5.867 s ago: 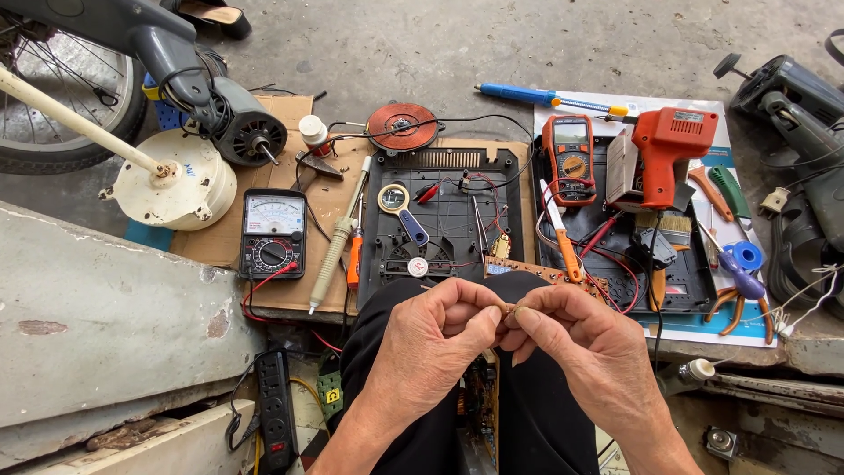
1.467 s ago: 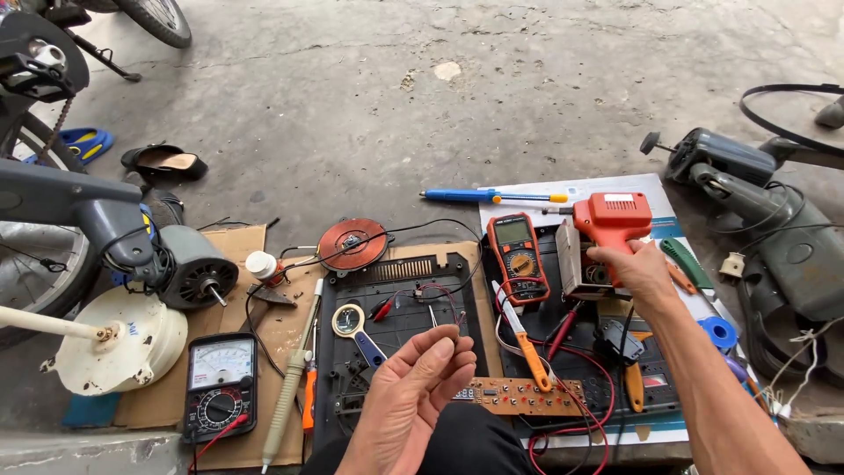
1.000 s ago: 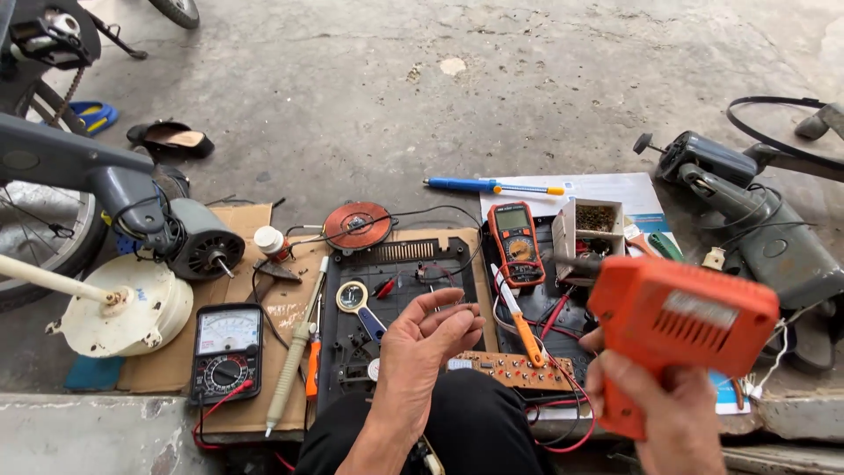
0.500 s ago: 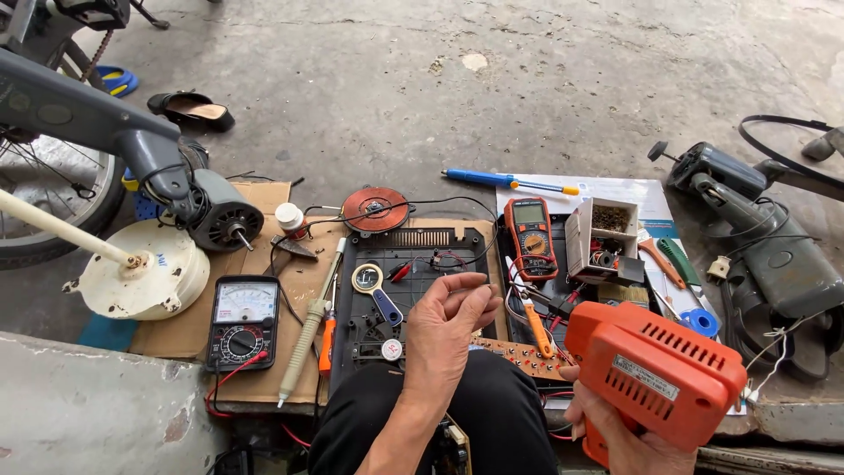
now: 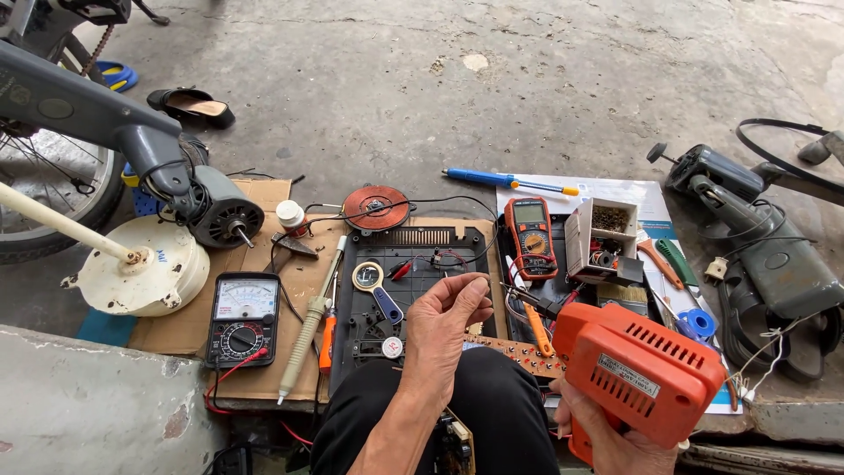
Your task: Repairing an electronic circuit board by inspecting components, picking up small parts, and using a soldering gun.
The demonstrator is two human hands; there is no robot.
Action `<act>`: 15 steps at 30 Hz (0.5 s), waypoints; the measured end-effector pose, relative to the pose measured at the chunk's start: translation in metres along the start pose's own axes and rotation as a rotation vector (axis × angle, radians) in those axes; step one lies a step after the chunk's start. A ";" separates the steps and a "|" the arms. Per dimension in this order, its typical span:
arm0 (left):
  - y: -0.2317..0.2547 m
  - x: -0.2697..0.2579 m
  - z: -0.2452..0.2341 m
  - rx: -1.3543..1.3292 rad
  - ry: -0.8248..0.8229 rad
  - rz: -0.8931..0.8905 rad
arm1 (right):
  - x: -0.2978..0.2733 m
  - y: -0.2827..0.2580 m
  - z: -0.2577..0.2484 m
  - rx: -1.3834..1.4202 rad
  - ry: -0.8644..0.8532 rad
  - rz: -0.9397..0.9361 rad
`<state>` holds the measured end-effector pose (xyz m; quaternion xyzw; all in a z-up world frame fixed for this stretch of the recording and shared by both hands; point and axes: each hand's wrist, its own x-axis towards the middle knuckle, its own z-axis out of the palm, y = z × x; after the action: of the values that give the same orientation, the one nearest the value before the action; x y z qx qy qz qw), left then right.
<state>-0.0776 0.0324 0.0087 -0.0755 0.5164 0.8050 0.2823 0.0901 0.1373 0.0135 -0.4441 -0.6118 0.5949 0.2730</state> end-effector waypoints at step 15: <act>0.004 -0.002 0.000 0.133 0.053 -0.005 | 0.009 0.027 -0.004 -0.030 -0.022 -0.018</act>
<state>-0.0776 0.0308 0.0125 -0.0790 0.5759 0.7659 0.2748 0.0959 0.1442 -0.0142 -0.4359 -0.6277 0.5881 0.2649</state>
